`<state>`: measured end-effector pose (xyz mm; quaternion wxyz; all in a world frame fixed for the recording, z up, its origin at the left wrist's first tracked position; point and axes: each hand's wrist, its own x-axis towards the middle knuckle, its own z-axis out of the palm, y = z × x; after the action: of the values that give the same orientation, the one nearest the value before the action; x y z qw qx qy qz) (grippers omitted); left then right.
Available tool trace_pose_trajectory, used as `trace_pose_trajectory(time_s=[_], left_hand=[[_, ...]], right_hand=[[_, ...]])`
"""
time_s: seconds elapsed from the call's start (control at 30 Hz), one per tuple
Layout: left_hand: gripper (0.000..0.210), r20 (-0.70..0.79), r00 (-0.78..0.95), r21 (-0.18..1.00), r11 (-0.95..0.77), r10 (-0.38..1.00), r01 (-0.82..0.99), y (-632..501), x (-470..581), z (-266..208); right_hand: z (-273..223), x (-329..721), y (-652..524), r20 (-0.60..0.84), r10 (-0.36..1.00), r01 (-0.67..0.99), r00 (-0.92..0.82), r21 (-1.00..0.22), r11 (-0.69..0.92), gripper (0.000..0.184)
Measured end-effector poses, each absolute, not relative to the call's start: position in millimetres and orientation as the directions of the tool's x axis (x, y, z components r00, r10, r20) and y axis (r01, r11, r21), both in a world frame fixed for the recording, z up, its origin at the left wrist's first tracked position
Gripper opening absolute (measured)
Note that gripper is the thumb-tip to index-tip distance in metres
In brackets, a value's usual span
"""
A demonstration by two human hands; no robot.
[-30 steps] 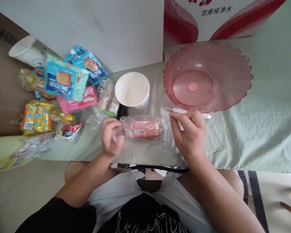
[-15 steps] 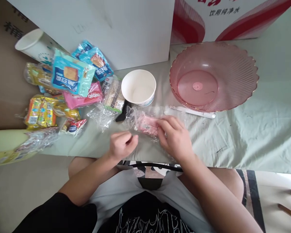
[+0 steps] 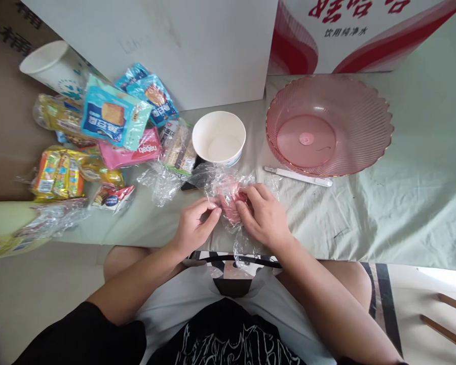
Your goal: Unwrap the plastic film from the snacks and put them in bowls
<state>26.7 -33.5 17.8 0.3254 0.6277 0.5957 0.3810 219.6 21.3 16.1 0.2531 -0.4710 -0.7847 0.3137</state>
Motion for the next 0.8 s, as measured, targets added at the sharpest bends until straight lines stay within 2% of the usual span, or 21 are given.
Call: trace_pose_trajectory(time_s=[0.1, 0.2, 0.3, 0.4, 0.47, 0.57, 0.63, 0.7, 0.73, 0.8], left_hand=[[0.032, 0.037, -0.001, 0.958, -0.035, 0.999, 0.284, -32.1, 22.8, 17.2], [0.035, -0.060, 0.021, 0.998, 0.060, 0.998, -0.004, -28.7, 20.1, 13.1], [0.041, -0.196, 0.073, 0.912, 0.209, 0.978, -0.352, -23.2, 22.3, 14.5], [0.047, -0.306, 0.173, 0.747, 0.348, 0.936, -0.566, -16.3, 25.0, 21.9], [0.048, -0.350, 0.196, 0.676, 0.392, 0.916, -0.624, -11.5, 23.7, 25.4], [0.048, -0.410, 0.072, 0.688, 0.360, 0.909, -0.630, -4.7, 17.8, 24.3], [0.051, -0.426, -0.040, 0.747, 0.327, 0.904, -0.579, -1.2, 14.5, 20.6], [0.052, -0.419, -0.059, 0.803, 0.339, 0.906, -0.490, 0.9, 13.8, 16.9], [0.053, -0.410, -0.030, 0.825, 0.357, 0.912, -0.438, 1.4, 14.5, 15.4], [0.052, -0.389, 0.052, 0.858, 0.382, 0.920, -0.345, 1.8, 16.8, 13.4]], right_hand=[[19.3, 223.4, 23.5, 0.110, 0.889, 0.509, -0.444, -0.786, 0.351, 0.027], [21.3, 226.6, 21.2, 0.044, 0.889, 0.456, -0.455, -0.846, 0.275, 0.028], [18.8, 223.8, 15.3, -0.058, 0.885, 0.360, -0.462, -0.924, 0.128, 0.044], [12.9, 216.6, 11.4, -0.088, 0.852, 0.123, -0.516, -0.992, -0.029, 0.074], [9.3, 213.6, 11.9, -0.095, 0.837, -0.008, -0.539, -0.993, -0.118, 0.082], [9.5, 217.0, 15.8, -0.089, 0.853, -0.104, -0.514, -0.981, -0.165, 0.063], [15.4, 224.7, 18.1, 0.005, 0.894, -0.134, -0.448, -0.989, -0.062, 0.052], [24.4, 235.6, 19.6, 0.162, 0.934, -0.062, -0.317, -0.987, 0.151, 0.051], [29.0, 241.9, 20.7, 0.244, 0.941, 0.024, -0.235, -0.966, 0.257, 0.053], [36.3, 255.4, 25.7, 0.337, 0.927, 0.252, -0.163, -0.894, 0.369, 0.060]])
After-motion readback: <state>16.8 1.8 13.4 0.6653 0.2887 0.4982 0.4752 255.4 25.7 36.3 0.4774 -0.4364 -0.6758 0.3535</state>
